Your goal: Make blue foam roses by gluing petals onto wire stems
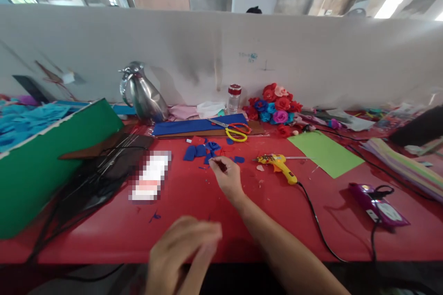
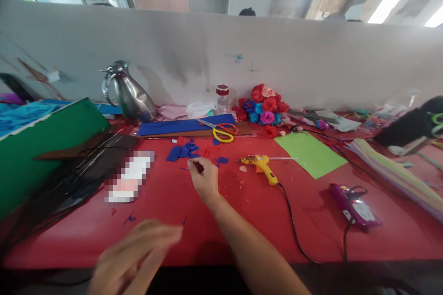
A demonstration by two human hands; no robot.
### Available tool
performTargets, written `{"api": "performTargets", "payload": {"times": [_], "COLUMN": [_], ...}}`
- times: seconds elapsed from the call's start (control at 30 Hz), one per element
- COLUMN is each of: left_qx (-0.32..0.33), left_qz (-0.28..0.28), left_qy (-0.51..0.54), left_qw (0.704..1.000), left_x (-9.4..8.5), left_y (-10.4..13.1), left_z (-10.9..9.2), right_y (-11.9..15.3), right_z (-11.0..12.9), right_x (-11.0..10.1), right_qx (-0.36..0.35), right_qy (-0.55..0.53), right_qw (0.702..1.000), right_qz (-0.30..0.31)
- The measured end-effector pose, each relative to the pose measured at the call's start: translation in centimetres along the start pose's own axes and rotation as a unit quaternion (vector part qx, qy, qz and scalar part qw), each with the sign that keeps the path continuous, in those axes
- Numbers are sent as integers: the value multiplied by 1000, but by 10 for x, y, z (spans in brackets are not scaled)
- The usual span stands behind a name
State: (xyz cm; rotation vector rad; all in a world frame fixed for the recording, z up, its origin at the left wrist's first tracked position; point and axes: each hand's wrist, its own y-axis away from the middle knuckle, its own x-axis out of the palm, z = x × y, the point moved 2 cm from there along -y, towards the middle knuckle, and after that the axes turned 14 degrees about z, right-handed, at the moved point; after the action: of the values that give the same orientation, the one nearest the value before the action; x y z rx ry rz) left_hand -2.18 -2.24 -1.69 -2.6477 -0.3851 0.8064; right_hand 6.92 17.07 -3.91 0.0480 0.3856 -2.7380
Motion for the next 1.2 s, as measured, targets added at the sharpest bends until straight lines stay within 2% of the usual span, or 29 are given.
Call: {"api": "performTargets", "payload": {"times": [0.1, 0.17, 0.23, 0.33, 0.53, 0.83, 0.93, 1.1, 1.2], "left_qx": [-93, -158, -179, -172, -149, -112, -106, -91, -103], "left_qz": [58, 35, 34, 43, 103, 140, 140, 134, 100], "left_qy": [20, 62, 131, 230, 301, 369, 376, 359, 363], "left_qw": [994, 985, 974, 957, 936, 912, 910, 919, 921], "left_x": [12, 16, 21, 31, 38, 36, 36, 36, 34], "left_y": [-63, -97, -121, -141, -156, -152, -152, -150, -151], "left_z": [16, 32, 45, 55, 60, 77, 74, 68, 72], "right_y": [1, 2, 2, 0, -5, -4, -4, -4, -5], "right_z": [0, -1, -2, -5, -12, -13, -15, -22, -26], "right_x": [1, 2, 2, 1, -3, -2, -2, -1, -1], "right_qx": [0, -4, -12, -25, -52, -104, -96, -45, -12], "right_qy": [6, 8, 14, 35, 62, 67, 51, 36, 47], "right_qw": [1000, 1000, 1000, 999, 996, 992, 994, 998, 998], "right_qz": [9, 18, 24, 15, -36, 16, 28, 32, 40]}}
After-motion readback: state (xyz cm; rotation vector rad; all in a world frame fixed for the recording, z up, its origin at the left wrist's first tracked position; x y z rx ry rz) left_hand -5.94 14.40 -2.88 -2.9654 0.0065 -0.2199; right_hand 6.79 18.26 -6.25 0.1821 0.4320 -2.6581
